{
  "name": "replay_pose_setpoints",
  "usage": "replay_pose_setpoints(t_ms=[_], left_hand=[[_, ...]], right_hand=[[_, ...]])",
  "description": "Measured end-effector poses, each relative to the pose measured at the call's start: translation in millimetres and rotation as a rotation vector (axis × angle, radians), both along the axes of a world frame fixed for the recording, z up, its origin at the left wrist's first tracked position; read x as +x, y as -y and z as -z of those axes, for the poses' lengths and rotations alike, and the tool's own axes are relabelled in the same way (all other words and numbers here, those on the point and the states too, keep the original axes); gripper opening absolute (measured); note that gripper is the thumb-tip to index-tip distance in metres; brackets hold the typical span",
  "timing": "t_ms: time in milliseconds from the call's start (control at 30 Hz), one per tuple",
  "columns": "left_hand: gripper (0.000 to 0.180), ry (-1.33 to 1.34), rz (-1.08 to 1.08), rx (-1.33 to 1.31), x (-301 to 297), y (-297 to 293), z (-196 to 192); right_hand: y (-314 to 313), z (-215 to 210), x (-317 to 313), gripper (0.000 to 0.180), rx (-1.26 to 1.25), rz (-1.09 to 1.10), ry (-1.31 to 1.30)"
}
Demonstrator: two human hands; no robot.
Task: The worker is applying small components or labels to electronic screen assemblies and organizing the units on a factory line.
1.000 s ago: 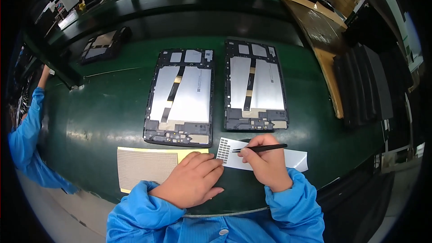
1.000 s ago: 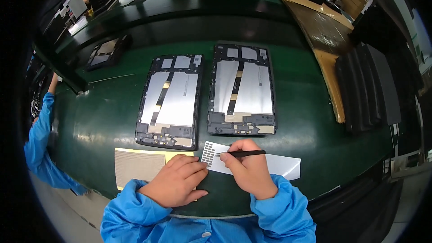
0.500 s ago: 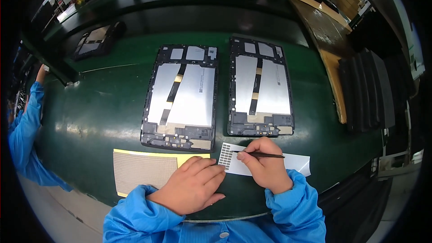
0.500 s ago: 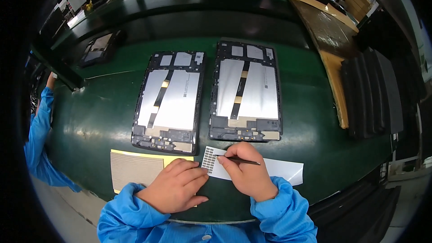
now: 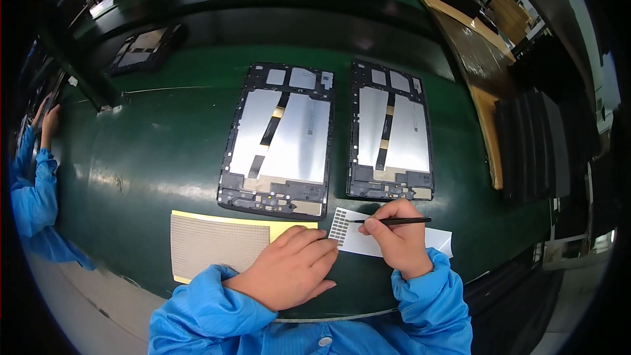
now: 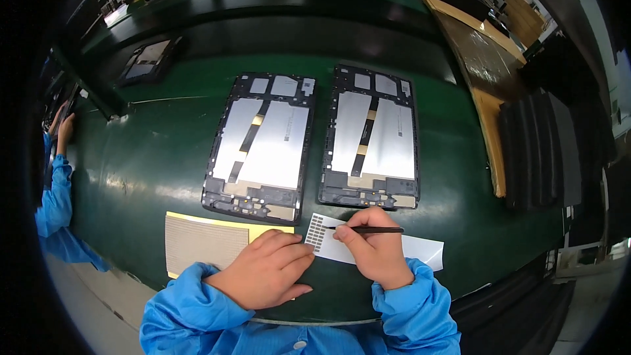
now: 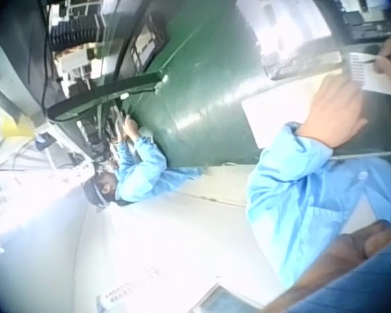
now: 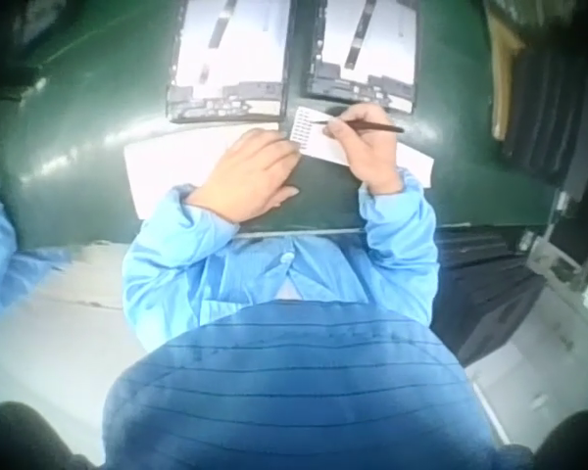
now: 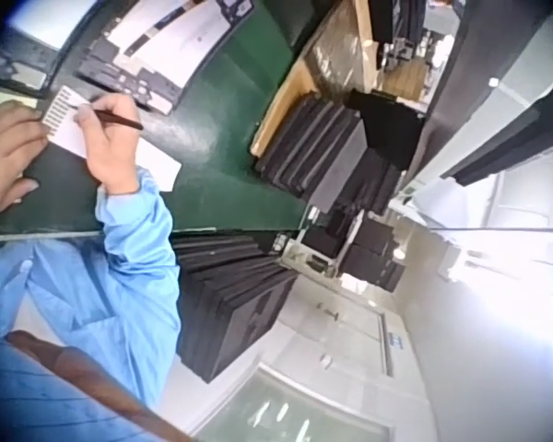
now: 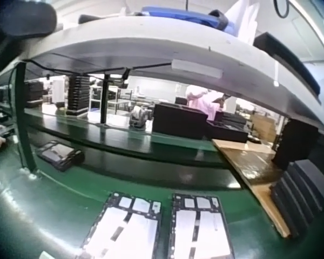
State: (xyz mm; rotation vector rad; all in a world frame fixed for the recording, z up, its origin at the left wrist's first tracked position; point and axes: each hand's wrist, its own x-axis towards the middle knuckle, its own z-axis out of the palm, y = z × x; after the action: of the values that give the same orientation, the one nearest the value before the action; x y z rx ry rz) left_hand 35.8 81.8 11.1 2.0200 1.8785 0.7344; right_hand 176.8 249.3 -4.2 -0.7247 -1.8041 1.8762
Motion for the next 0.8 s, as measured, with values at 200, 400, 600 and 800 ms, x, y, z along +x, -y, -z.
replay_pose_setpoints(t_ms=[200,400,600,800], left_hand=[[0.044,-0.019,0.01,0.028,0.2,4.0,4.9],[0.045,-0.051,0.014,0.029,2.3,2.3,4.3],[0.045,-0.049,0.002,0.015,-0.9,5.7,5.8],[0.037,-0.017,0.021,0.09,-14.8,25.2,-10.4]], right_hand=[[1.8,2.2,-1.9,0.014,0.275,-0.066,0.084],[1.1,7.4,2.6,0.014,0.288,-0.019,0.083],[4.6,-1.8,0.5,0.015,0.056,0.072,-0.129],[27.9,-38.1,-17.0,0.015,0.013,0.074,-0.203]])
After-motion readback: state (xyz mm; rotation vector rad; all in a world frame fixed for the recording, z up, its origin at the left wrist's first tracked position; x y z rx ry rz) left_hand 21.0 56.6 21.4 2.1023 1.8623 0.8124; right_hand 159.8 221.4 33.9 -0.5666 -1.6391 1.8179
